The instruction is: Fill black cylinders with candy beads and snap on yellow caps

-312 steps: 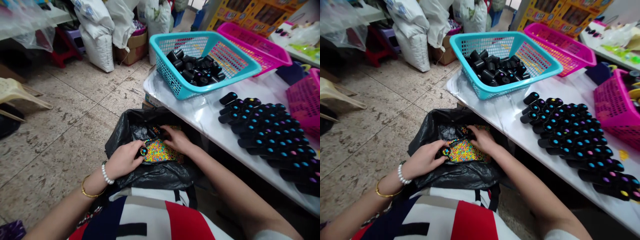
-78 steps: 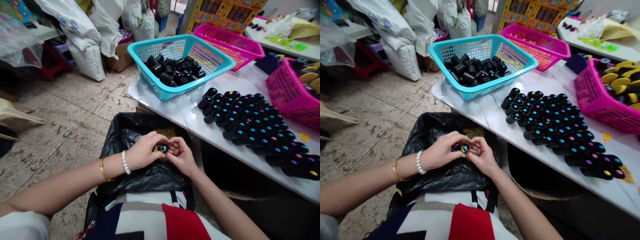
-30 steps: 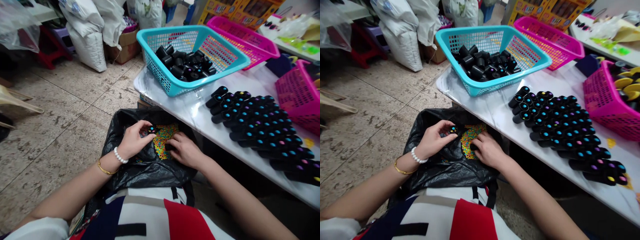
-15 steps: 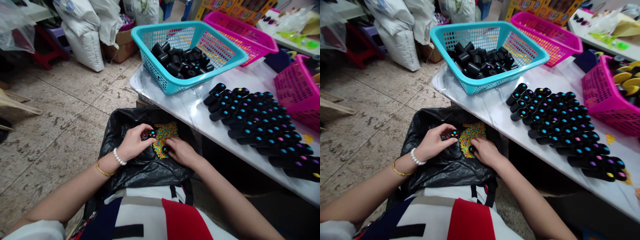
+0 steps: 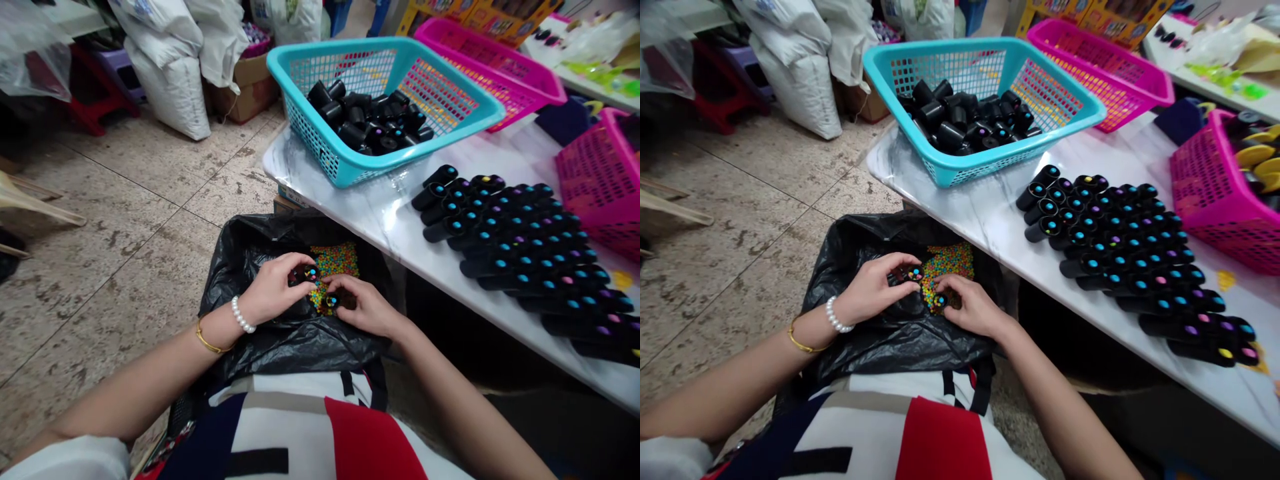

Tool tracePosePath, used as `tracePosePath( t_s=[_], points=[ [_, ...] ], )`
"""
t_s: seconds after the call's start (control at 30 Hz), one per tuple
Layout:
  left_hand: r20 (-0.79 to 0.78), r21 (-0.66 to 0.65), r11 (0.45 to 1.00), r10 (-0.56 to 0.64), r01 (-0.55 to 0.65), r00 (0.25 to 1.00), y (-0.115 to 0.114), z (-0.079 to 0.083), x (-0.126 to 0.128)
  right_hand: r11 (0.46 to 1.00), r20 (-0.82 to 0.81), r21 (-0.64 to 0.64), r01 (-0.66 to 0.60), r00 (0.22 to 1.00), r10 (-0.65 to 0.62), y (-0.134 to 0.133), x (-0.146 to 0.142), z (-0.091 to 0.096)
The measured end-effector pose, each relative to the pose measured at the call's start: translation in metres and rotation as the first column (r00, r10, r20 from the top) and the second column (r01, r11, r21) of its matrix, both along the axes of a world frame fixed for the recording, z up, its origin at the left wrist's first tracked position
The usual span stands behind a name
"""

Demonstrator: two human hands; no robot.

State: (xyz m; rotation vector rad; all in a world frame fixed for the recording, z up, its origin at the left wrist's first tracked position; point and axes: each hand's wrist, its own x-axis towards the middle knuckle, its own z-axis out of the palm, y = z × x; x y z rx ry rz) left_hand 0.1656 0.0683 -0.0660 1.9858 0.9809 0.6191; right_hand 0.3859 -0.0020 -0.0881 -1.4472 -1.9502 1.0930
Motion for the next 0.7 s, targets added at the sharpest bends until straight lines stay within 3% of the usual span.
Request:
tracePosePath(
  t_s=[0.07,0.13,0.23,0.4,0.57,0.7],
  points=[
    [0.003,0.003,1.0,0.003,-0.003,1.0,0.0,0.0,0.0,0.982,0.037,-0.116,0.152,0.988,-0.149,0.001,-0.003,-0.004],
    [0.0,0.004,1.0,-0.001,0.001,1.0,0.0,-0.001,0.0,0.928,0.215,-0.191,0.319,0.936,-0.278,0.003,-0.005,-0.009],
    [-0.008,0.01,1.0,-0.011,0.011,1.0,0.0,-0.001,0.0,0.893,0.493,-0.145,0.426,0.814,-0.308,0.01,-0.005,-0.018],
    [0.013,0.014,1.0,-0.016,0.016,1.0,-0.002,0.002,0.003,0.849,0.604,-0.044,0.526,0.691,-0.397,0.024,-0.006,-0.029],
    [0.025,0.025,1.0,-0.02,0.019,0.999,-0.004,0.003,0.003,0.794,0.539,0.054,0.605,0.652,-0.533,0.02,-0.007,-0.032],
    [0.041,0.027,1.0,-0.001,-0.001,0.999,-0.004,0.001,-0.001,0.761,0.162,0.081,0.644,0.745,-0.647,0.0,-0.009,-0.028]
  ],
)
